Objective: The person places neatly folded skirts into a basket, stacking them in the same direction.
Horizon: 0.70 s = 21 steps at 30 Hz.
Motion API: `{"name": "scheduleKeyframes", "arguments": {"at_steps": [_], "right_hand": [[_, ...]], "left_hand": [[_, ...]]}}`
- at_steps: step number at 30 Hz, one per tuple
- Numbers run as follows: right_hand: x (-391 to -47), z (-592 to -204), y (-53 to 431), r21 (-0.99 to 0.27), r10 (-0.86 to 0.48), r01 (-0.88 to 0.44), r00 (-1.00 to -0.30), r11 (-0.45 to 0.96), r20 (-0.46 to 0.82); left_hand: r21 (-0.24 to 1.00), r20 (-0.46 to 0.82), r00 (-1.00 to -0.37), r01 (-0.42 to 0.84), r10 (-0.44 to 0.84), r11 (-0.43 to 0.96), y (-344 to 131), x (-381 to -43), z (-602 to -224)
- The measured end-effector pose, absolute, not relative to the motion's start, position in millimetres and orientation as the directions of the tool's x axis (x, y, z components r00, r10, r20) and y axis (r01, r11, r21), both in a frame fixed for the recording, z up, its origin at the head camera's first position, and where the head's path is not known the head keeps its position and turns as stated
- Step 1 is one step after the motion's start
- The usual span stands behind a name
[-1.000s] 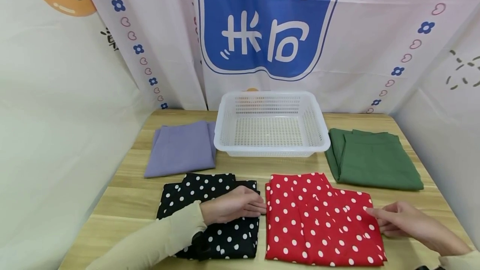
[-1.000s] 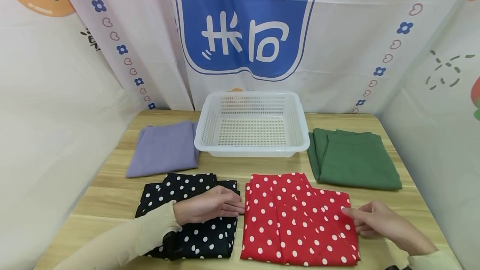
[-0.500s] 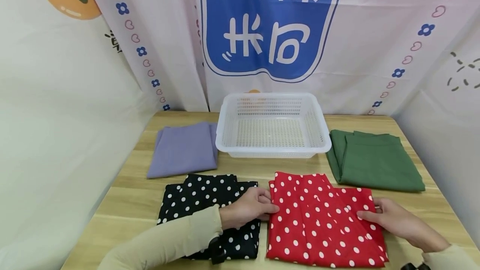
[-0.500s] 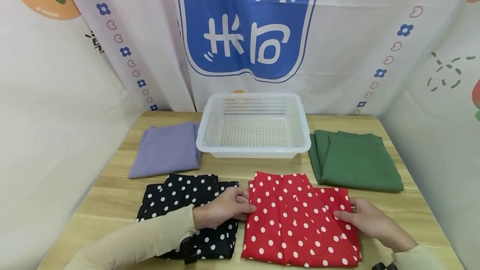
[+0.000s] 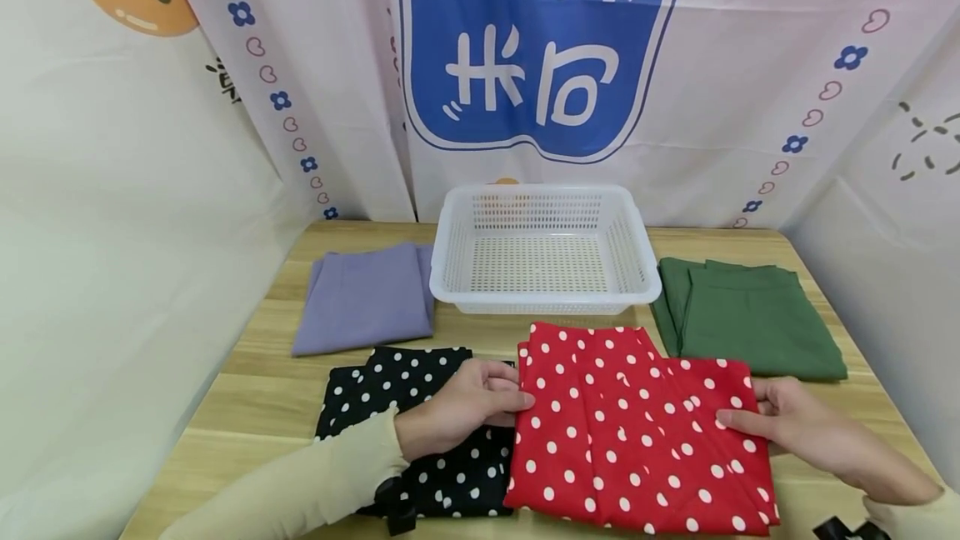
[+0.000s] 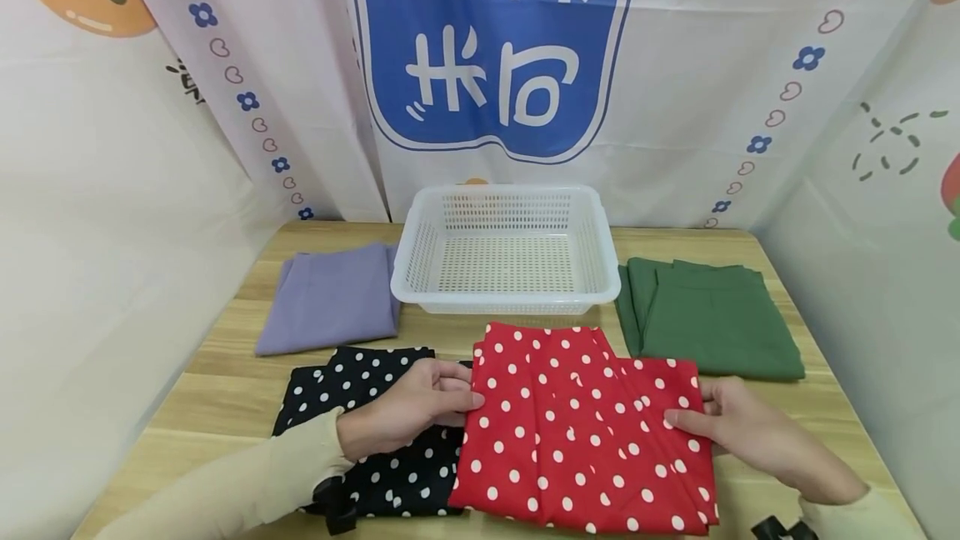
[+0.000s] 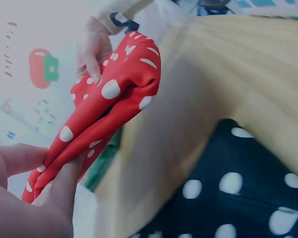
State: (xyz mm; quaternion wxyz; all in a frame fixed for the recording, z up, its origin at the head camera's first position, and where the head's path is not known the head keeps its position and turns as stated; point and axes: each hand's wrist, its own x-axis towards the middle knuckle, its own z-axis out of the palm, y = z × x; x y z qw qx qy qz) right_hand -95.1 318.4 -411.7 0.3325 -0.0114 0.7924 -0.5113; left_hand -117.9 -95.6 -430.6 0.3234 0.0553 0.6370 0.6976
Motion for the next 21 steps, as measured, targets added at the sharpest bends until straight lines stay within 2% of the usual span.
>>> {"name": "scheduleKeyframes", "arguments": {"at_steps": [6,13,21], "right_hand": [[-104,-386,306,-0.803,-0.310,0.318,-0.801,0.503,-0.512],[-130,-365,286,-0.800,-0.228,0.339,-0.838,0.495,-0.496],[-173,-356,257,-0.891,-0.209,0.319,-0.894,0.324,-0.396]], "left_hand": [[0.937,-0.290,-0.818,-0.349,0.497,-0.029,-110,-124,-407],[0.949,-0.227,-0.875,-0.297,0.428,-0.104,-126,-146,-389],[0.949,-0.181,-0.951,-0.236,0.252,-0.207,-139,-191,-378]]}}
